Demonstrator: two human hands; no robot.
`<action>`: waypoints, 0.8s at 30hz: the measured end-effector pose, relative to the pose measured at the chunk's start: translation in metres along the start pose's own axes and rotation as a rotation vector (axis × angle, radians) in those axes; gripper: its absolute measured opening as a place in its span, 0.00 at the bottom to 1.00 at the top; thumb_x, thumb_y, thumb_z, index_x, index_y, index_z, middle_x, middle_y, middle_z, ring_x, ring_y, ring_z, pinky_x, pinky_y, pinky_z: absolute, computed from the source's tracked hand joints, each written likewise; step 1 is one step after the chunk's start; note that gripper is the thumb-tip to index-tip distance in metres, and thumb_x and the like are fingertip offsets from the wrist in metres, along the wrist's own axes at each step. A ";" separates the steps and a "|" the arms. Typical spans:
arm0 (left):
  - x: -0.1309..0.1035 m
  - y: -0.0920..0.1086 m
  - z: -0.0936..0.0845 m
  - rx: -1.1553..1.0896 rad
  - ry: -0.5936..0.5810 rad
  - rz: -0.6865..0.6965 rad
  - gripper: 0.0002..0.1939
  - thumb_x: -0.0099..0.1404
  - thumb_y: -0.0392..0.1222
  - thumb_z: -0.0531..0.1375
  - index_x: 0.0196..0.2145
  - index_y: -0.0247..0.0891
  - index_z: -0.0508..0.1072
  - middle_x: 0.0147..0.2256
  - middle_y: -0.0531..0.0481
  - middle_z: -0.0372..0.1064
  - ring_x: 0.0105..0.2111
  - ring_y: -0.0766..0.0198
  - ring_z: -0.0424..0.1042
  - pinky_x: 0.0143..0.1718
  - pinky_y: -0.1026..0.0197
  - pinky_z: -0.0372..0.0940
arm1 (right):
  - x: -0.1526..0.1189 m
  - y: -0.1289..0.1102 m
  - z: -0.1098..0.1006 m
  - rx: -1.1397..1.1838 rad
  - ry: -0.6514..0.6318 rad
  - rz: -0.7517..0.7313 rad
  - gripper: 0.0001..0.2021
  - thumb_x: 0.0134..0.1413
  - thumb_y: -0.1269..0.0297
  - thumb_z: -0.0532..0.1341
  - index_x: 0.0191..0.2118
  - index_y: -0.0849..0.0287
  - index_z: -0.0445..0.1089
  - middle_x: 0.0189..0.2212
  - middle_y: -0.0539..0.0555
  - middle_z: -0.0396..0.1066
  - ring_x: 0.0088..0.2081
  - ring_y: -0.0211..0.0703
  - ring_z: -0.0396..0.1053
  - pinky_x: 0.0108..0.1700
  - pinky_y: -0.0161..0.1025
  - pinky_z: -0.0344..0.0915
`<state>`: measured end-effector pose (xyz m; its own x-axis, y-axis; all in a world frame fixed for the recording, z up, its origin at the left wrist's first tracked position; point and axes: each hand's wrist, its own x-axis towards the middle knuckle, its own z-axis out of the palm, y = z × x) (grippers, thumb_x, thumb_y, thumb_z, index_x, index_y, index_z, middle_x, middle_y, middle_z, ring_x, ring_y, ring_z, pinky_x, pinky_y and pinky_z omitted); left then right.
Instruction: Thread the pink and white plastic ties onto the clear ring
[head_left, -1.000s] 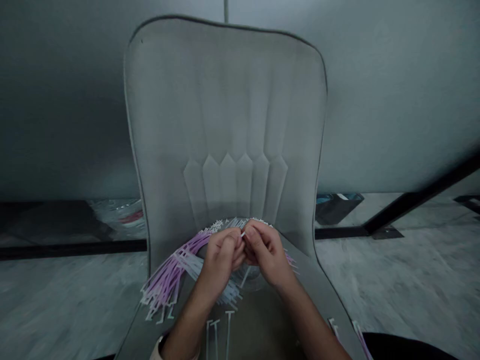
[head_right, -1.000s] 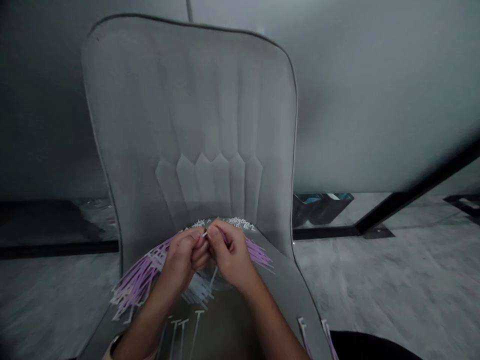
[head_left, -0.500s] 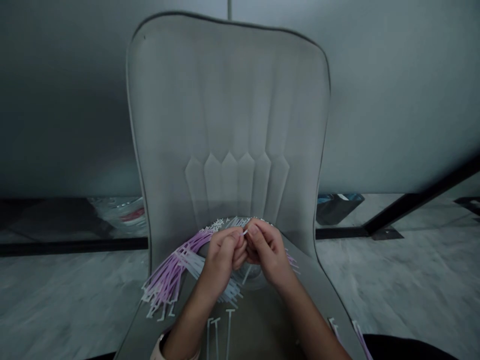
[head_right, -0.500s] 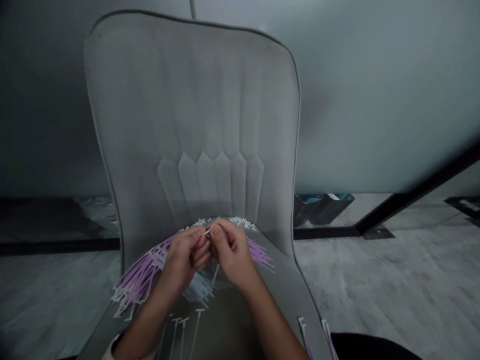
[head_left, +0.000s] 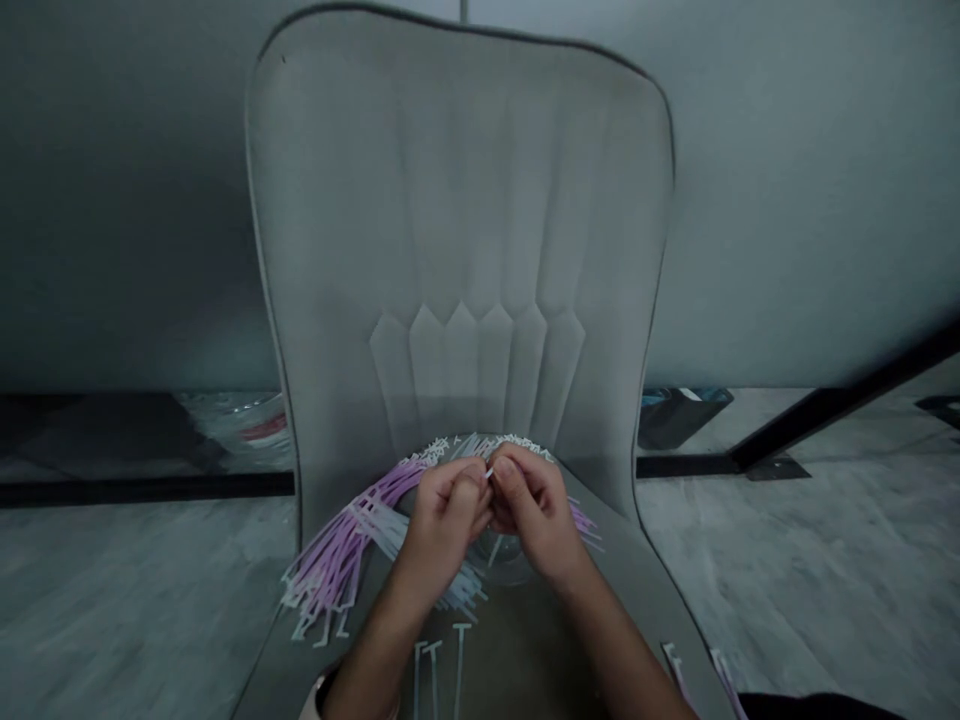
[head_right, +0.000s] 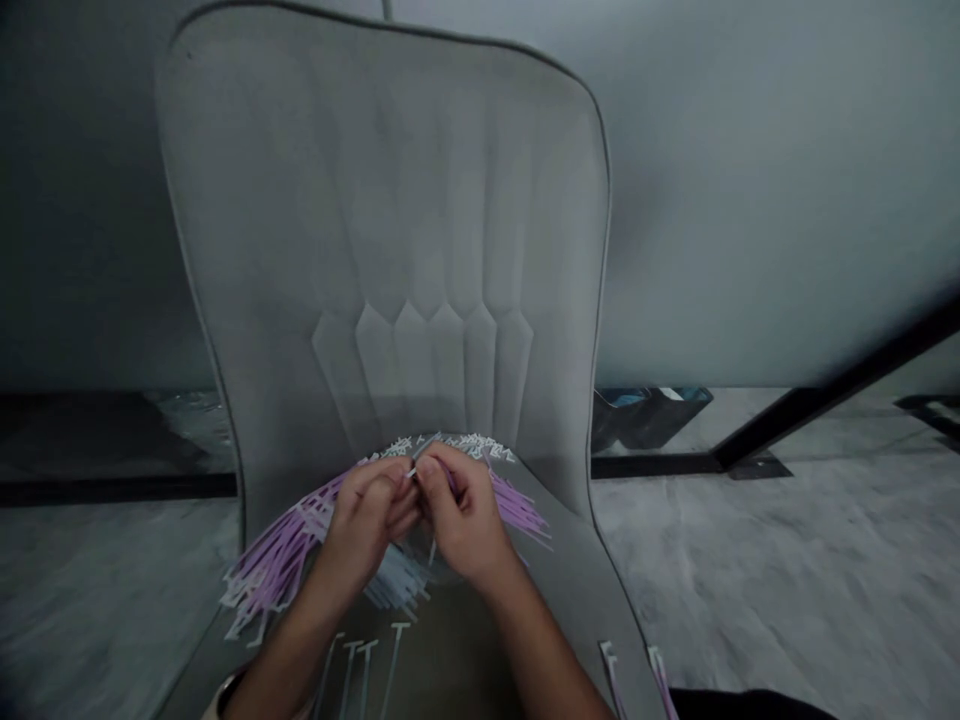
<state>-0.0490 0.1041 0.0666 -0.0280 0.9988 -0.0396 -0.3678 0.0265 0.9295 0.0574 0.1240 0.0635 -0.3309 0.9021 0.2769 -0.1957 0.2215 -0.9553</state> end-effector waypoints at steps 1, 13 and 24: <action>0.000 0.001 0.000 0.011 -0.004 0.007 0.18 0.57 0.47 0.58 0.18 0.40 0.54 0.18 0.60 0.44 0.17 0.74 0.43 0.16 0.70 0.43 | 0.000 0.000 0.000 -0.010 0.007 -0.008 0.20 0.63 0.50 0.54 0.25 0.57 0.56 0.18 0.43 0.48 0.19 0.33 0.45 0.20 0.33 0.45; 0.000 0.000 -0.004 0.150 -0.023 0.106 0.17 0.61 0.44 0.55 0.18 0.39 0.54 0.19 0.58 0.45 0.20 0.71 0.45 0.19 0.68 0.46 | 0.001 -0.001 0.003 -0.102 0.053 -0.092 0.18 0.65 0.53 0.53 0.25 0.57 0.57 0.21 0.45 0.51 0.23 0.35 0.49 0.23 0.33 0.49; -0.001 0.000 -0.006 0.283 -0.064 0.201 0.18 0.66 0.43 0.51 0.20 0.39 0.55 0.20 0.57 0.47 0.20 0.69 0.43 0.19 0.65 0.44 | -0.003 -0.004 0.012 -0.155 0.167 -0.132 0.19 0.65 0.54 0.52 0.24 0.57 0.57 0.21 0.46 0.52 0.24 0.36 0.51 0.25 0.34 0.51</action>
<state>-0.0540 0.1025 0.0645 -0.0117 0.9855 0.1696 -0.0888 -0.1699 0.9815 0.0477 0.1160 0.0677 -0.1519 0.9076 0.3915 -0.0790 0.3837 -0.9201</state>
